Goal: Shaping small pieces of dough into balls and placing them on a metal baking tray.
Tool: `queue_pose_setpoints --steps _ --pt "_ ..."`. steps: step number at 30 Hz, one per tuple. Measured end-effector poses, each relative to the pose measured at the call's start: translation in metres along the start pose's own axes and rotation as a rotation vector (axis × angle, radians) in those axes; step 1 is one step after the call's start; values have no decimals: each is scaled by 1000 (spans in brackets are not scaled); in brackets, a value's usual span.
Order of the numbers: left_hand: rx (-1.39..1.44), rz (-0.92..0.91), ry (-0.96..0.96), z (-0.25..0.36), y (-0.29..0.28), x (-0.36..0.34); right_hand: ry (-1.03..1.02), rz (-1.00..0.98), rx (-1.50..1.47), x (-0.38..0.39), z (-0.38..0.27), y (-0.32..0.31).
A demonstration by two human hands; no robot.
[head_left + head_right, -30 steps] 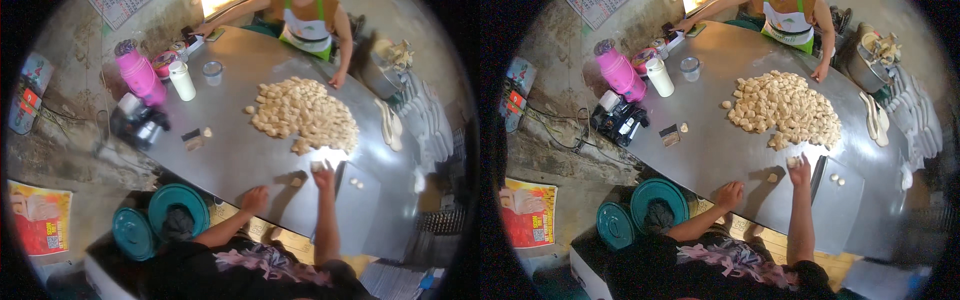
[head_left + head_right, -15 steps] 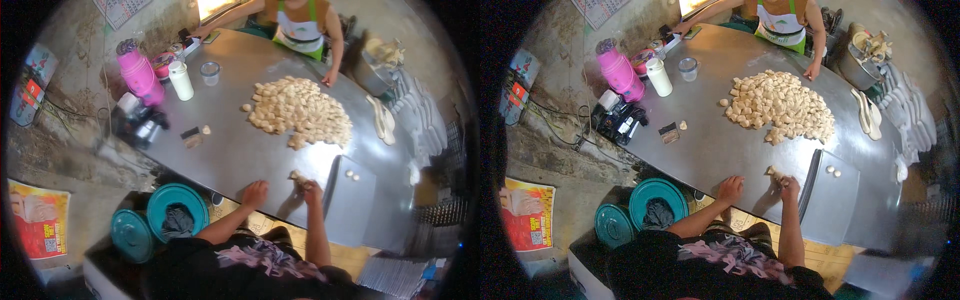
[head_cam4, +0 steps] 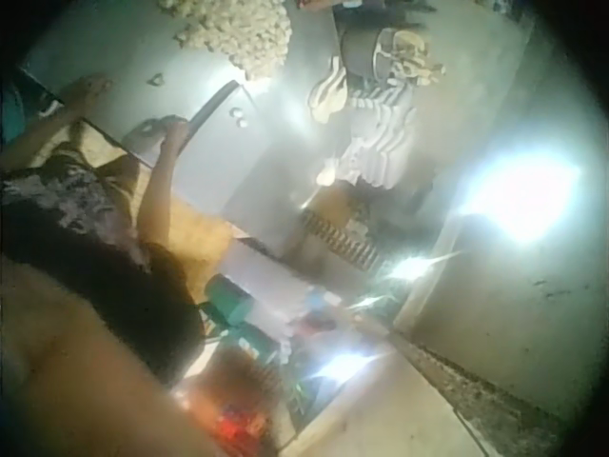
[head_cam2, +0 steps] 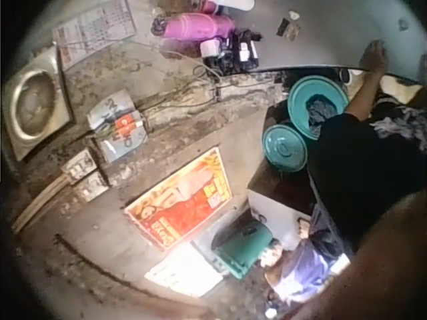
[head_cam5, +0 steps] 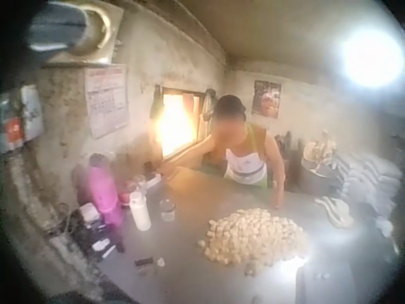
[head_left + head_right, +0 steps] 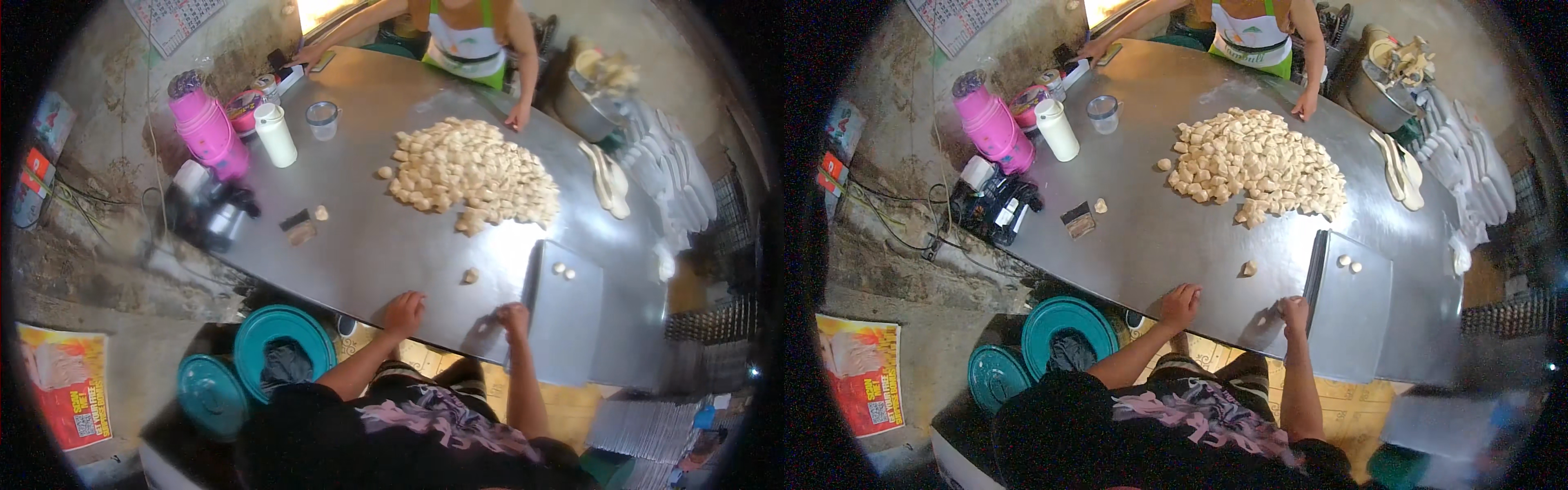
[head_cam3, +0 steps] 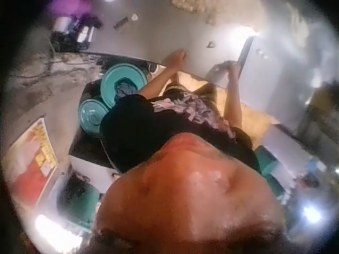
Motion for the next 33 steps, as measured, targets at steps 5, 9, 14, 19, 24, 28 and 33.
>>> queue_pose_setpoints --steps 5,9,14,19,24,28,33 --pt "-24 2 -3 4 1 -3 -443 156 880 25 -25 16" --pt "-38 31 -10 4 5 -3 -369 86 894 34 -47 16" --pt "-62 59 -25 9 1 -4 -335 -185 920 23 -39 10" --pt "-107 96 -43 14 5 -6 -454 -49 678 28 -26 -1" --pt "-173 113 -74 7 14 -2 -495 -33 713 30 -28 2" --pt "-203 101 -45 3 19 -4 -458 -58 620 27 -43 16" --pt "43 64 -399 25 37 -20 -420 -308 210 31 -59 42"
Point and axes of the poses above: each hand's wrist, its own x-axis away from the middle knuckle, its own y-axis out of the palm, z = x × y, the point moved 4 cm from there along -x, towards the middle knuckle, and after that the axes turned 8 degrees about -y, right-handed, at the moved point
